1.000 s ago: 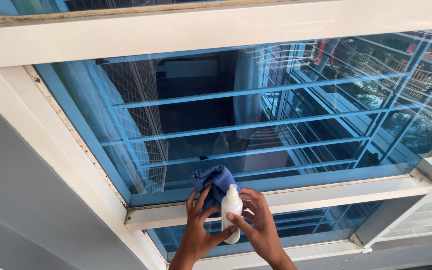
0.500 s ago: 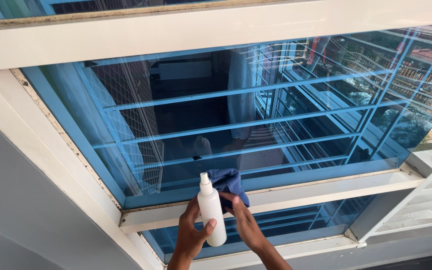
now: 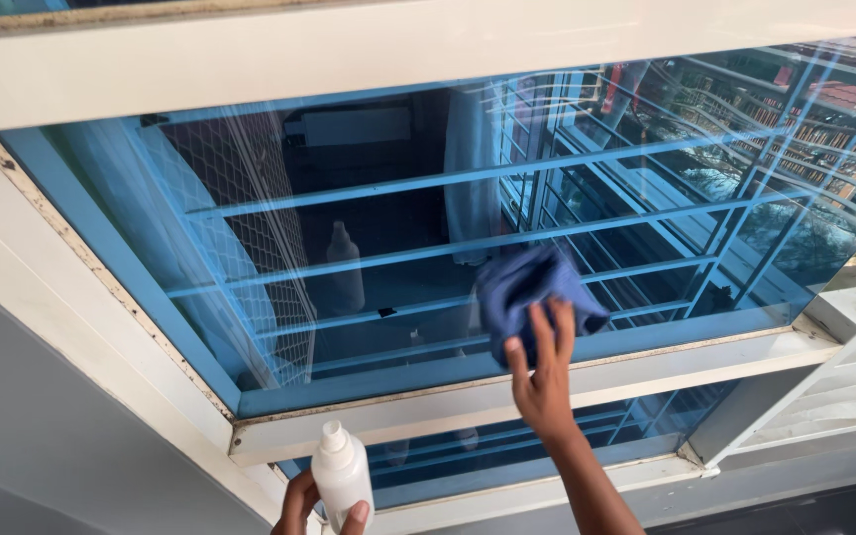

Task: The person wipes the glass surface of a window using a blue cloth while holding a white spray bottle.

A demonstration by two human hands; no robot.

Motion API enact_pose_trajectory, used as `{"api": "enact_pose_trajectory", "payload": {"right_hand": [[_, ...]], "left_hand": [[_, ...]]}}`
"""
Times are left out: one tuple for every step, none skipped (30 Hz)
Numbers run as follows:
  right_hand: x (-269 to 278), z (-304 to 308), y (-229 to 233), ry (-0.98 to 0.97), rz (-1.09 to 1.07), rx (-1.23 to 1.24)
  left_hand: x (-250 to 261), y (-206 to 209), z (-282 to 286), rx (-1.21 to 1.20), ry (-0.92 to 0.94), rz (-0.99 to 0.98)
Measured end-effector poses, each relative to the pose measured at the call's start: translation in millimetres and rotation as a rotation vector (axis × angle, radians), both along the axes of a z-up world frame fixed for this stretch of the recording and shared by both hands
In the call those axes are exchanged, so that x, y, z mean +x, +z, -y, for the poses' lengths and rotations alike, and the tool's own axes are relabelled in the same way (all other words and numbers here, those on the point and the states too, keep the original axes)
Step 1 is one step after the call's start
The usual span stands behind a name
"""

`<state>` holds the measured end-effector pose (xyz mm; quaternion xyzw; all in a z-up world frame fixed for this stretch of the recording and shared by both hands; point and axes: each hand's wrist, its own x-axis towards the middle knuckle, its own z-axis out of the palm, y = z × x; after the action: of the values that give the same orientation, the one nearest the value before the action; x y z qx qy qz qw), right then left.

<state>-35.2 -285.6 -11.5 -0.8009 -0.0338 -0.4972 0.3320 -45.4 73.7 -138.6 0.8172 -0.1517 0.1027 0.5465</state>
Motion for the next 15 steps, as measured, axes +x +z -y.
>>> {"api": "enact_pose_trajectory", "payload": {"right_hand": [[-0.1,-1.2,2.8,0.003,-0.009,-0.001],[2.7,-4.1,4.7,-0.002,0.005,-0.014],[4.9,-7.0,4.0,-0.008,0.018,-0.027],[5.8,-10.5,0.4,-0.011,0.020,-0.030],[4.7,-15.6,-7.1,0.044,-0.062,-0.118],[1.6,-17.6,-16.4,0.100,-0.150,-0.204],[-1.4,-14.3,-24.5,0.098,-0.154,-0.207],[-2.9,-8.8,-30.4,0.074,-0.375,-0.306],[-4.6,-1.2,-34.2,0.048,-0.598,-0.404],[-4.8,10.9,-34.0,0.047,-0.593,-0.406],[-5.6,26.3,-30.5,-0.065,-0.460,-0.427],[-8.6,40.0,-26.2,-0.173,-0.331,-0.444],[-9.6,52.6,-19.2,-0.210,-0.276,-0.434],[-9.7,64.5,-9.3,-0.250,-0.220,-0.421],[-9.8,75.2,3.4,-0.249,-0.127,-0.332]], "left_hand": [[-3.7,-9.9,-4.0,-0.010,0.028,0.007],[-3.7,-17.2,-5.6,-0.020,0.052,0.020],[-3.2,-22.9,-4.8,-0.021,0.052,0.016],[0.6,-26.1,-0.5,-0.074,0.102,-0.016],[3.1,-27.6,3.4,-0.126,0.152,-0.048],[0.7,-29.4,6.8,-0.128,0.149,-0.053],[-2.2,-30.7,11.2,-0.255,0.135,-0.050],[-1.9,-30.0,13.8,-0.380,0.120,-0.042],[-0.7,-28.9,14.1,-0.381,0.117,-0.041],[3.3,-27.5,13.0,-0.394,0.131,-0.066],[8.0,-26.6,11.0,-0.408,0.146,-0.091],[9.5,-27.1,8.6,-0.420,0.159,-0.122],[11.1,-27.3,5.4,-0.418,0.171,-0.137],[12.0,-27.2,3.2,-0.409,0.180,-0.146],[12.6,-26.5,1.4,-0.395,0.184,-0.148]]}}
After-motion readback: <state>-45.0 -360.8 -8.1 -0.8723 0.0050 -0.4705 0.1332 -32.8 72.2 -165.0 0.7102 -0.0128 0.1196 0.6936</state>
